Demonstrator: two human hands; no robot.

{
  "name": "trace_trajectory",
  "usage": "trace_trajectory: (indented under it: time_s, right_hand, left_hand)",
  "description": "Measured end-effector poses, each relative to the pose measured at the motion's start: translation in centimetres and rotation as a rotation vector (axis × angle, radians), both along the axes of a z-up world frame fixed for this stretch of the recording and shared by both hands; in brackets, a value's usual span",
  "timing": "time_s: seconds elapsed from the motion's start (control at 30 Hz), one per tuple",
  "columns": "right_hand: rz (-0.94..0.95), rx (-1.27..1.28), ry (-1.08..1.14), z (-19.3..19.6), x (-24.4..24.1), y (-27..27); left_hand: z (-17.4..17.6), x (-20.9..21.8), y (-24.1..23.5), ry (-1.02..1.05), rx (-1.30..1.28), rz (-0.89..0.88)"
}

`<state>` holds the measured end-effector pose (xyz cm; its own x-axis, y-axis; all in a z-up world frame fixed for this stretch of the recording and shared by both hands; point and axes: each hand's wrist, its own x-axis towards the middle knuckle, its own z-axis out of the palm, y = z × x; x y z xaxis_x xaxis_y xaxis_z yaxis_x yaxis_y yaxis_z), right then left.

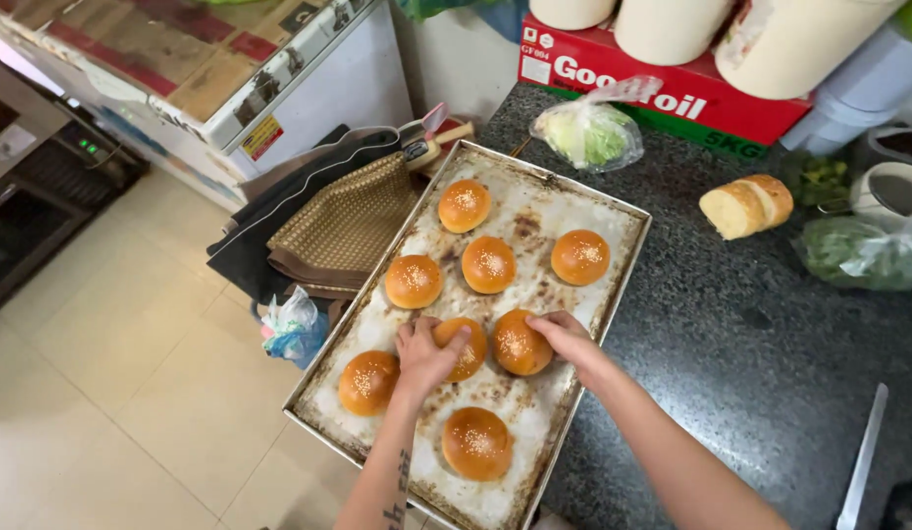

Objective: Cutting burger buns with a knife and putting meat patties into a microwave.

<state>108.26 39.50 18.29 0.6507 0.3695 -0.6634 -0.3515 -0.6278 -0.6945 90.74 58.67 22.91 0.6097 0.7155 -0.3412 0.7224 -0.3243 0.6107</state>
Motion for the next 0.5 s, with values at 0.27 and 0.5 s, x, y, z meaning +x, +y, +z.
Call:
trace_trajectory:
  time_s: [0.27, 0.5]
  right_hand:
    - [0.161, 0.093, 0.031, 2.8, 0.1, -0.1]
    - [0.485, 0.187, 0.033, 0.5, 2.8, -1.2]
  left_hand:
    - [0.4, -1.0, -0.1, -0.400, -0.184, -0.035]
    - [3.8, -0.2, 1.0, -0.018, -0.464, 0.001]
